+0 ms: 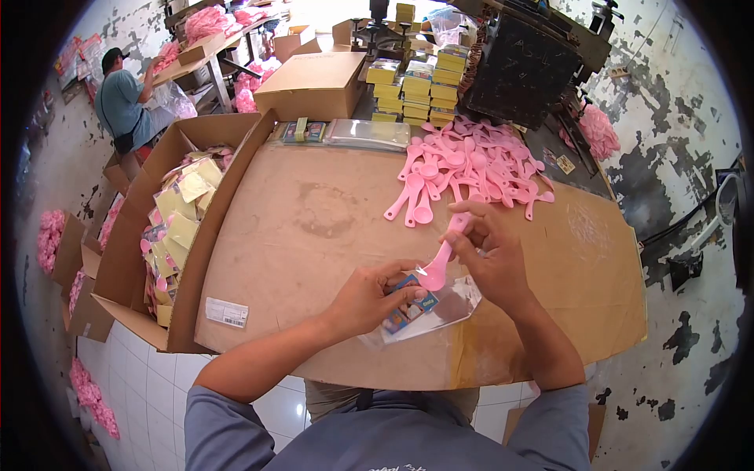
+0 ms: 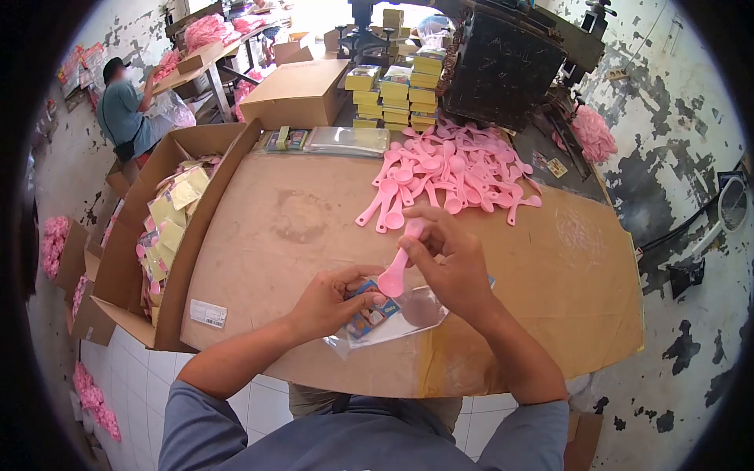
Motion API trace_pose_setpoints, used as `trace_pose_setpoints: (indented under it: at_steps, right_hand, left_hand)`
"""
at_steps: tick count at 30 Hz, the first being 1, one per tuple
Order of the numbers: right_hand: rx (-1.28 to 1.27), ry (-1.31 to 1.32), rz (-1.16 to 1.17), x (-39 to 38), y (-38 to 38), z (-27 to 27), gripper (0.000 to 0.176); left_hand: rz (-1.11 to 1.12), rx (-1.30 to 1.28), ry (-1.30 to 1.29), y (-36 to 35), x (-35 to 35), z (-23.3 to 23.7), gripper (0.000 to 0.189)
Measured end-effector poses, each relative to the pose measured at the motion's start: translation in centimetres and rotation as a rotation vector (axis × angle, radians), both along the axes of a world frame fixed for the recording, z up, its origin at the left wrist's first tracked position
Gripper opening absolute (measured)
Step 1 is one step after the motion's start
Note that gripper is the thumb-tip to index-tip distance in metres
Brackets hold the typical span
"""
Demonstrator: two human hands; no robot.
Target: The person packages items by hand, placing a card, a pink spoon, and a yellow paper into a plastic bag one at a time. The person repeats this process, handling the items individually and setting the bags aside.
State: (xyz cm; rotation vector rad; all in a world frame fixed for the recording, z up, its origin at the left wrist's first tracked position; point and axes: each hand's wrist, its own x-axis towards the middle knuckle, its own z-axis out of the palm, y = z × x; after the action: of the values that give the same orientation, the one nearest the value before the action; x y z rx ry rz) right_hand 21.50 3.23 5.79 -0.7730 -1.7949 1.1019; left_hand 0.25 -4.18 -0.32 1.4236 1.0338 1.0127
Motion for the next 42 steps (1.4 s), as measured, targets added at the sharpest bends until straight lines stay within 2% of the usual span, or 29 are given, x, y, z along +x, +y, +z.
trace_pose_setpoints:
  at_steps: [4, 7, 8, 11, 13, 15, 17, 19, 20, 22, 23, 25, 28, 31, 34, 35, 38, 41, 42]
  right_hand:
    - [0.032, 0.006, -0.013, -0.8, -0.8, -1.2, 0.035]
    - [0.126, -0.076, 0.033, -0.9, -1.2, -2.3, 0.033]
    - [0.162, -0.116, 0.066, -1.0, -1.2, -2.4, 0.033]
    - [0.004, -0.031, 0.315, -0.7, -1.1, -1.4, 0.032]
    - [-0.073, 0.077, 0.329, -0.3, 0.0, -0.5, 0.029]
    - [-0.001, 0.018, 0.354, -0.2, 0.1, 0.5, 0.025]
    - [0.224, -0.202, 0.388, -0.2, -0.5, 2.4, 0.023]
    - [0.300, -0.232, 0.428, 0.2, -0.6, 3.4, 0.019]
    - [0.339, -0.248, 0.448, 0.3, -0.7, 4.0, 0.017]
    - [0.565, -0.361, 0.323, 0.3, -1.9, 6.5, 0.014]
    - [0.678, -0.418, 0.260, 0.3, -2.4, 7.6, 0.012]
    - [0.653, -0.462, 0.197, 0.6, -3.4, 8.3, 0.012]
    - [0.603, -0.524, 0.087, 0.7, -4.1, 7.7, 0.012]
    - [0.532, -0.491, 0.054, 0.5, -4.3, 6.9, 0.011]
    - [0.426, -0.478, 0.062, 0.1, -5.0, 7.2, 0.011]
    - [0.385, -0.484, 0.061, 0.0, -5.2, 7.3, 0.010]
    - [0.467, -0.423, -0.018, 0.0, -4.7, 6.3, 0.009]
    - [0.762, -0.284, -0.221, -0.5, -3.7, 4.3, 0.012]
    - [0.845, -0.383, -0.190, -0.4, -3.8, 4.7, 0.014]
  left_hand:
    - [-0.011, -0.084, -0.037, -0.1, -0.1, 0.4, 0.039]
    - [-0.016, -0.137, -0.325, 0.3, 0.1, 0.4, 0.040]
    - [-0.021, -0.129, -0.332, 0.3, 0.0, 0.4, 0.040]
    - [-0.058, -0.138, -0.334, 0.3, -0.5, 1.2, 0.039]
    - [-0.121, -0.187, -0.322, 0.1, -0.9, 2.3, 0.039]
    - [-0.201, -0.219, -0.354, 0.0, -1.0, 2.3, 0.040]
    - [-0.270, -0.234, -0.385, 0.1, -1.2, 1.9, 0.043]
    - [-0.330, -0.238, -0.420, 0.4, -1.2, 0.7, 0.047]
    - [-0.267, -0.130, -0.413, 0.2, -1.0, 0.8, 0.047]
    - [-0.140, 0.084, -0.399, -0.2, -0.3, 1.4, 0.049]
    - [-0.130, 0.205, -0.291, -0.2, -0.5, 1.7, 0.050]
    - [-0.112, 0.442, -0.069, 0.0, -1.4, 2.2, 0.053]
    - [-0.058, 0.572, 0.054, -1.2, -0.5, 3.8, 0.053]
    - [-0.010, 0.443, 0.087, -1.8, 0.0, 4.2, 0.047]
    - [0.040, 0.490, -0.074, -1.2, 0.6, 3.1, 0.038]
    - [0.026, 0.433, -0.087, -1.2, 0.6, 3.1, 0.036]
    - [-0.002, 0.287, -0.117, -1.4, 0.2, 3.3, 0.032]
    - [0.006, 0.204, -0.127, -1.7, -0.2, 4.0, 0.031]
    - [0.015, 0.187, -0.125, -1.7, -0.3, 4.2, 0.033]
